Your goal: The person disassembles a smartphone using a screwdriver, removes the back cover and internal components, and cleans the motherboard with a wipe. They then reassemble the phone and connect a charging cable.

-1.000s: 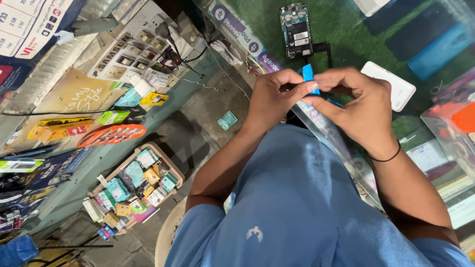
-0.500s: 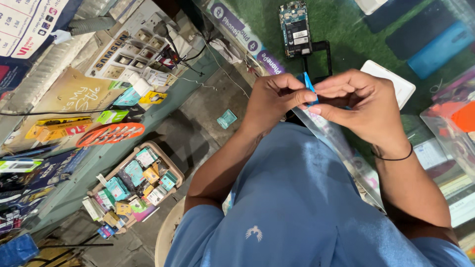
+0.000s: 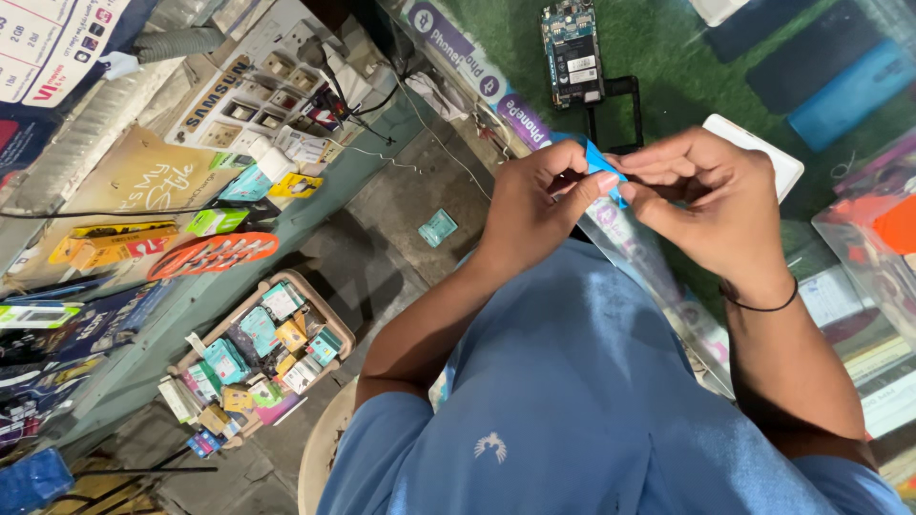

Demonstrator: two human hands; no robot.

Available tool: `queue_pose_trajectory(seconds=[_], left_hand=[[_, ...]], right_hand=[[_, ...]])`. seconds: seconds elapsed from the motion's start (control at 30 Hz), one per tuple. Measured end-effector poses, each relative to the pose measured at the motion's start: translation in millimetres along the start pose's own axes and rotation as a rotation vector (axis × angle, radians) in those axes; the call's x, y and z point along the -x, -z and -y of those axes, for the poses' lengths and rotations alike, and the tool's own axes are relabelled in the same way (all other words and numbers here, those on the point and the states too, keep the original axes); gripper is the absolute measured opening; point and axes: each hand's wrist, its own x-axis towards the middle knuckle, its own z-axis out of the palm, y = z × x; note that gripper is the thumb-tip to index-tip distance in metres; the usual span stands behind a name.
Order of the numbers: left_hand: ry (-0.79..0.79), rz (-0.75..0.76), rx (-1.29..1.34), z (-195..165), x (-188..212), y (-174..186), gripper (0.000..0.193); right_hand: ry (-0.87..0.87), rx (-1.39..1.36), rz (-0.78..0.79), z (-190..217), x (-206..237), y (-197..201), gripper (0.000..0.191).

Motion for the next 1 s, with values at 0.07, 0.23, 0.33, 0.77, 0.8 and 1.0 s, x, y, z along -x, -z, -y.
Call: queue_pose_trajectory(seconds=[0.07, 0.23, 0.33, 0.77, 0.8, 1.0], left_hand=[[-0.049, -0.016, -0.084, -4, 0, -1, 0.008], [-0.080, -0.049, -0.316, -11, -4, -1, 0.009], [-0.059, -0.106, -0.433, -12, -5, -3, 0.017], [-0.402, -0.168, -0.952, -15, -3, -25, 0.020], [-0.401, -0.155, -0.998, -17, -3, -28, 0.022], [-0.691, -0.153, -1.035, -36, 6, -24, 0.033]], right_hand=[[0.042, 0.193, -0.030, 4, 3, -2, 0.018], [0.181, 0.576, -0.129, 13, 13, -17, 0.021], [0.296, 0.663, -0.140, 17, 10, -19, 0.014], [0.106, 0.319, -0.184, -42, -5, -21, 0.008], [-0.001, 0.118, -0.208, -58, -9, -24, 0.008], [-0.233, -0.983, -0.110, -126, -1, -25, 0.015]])
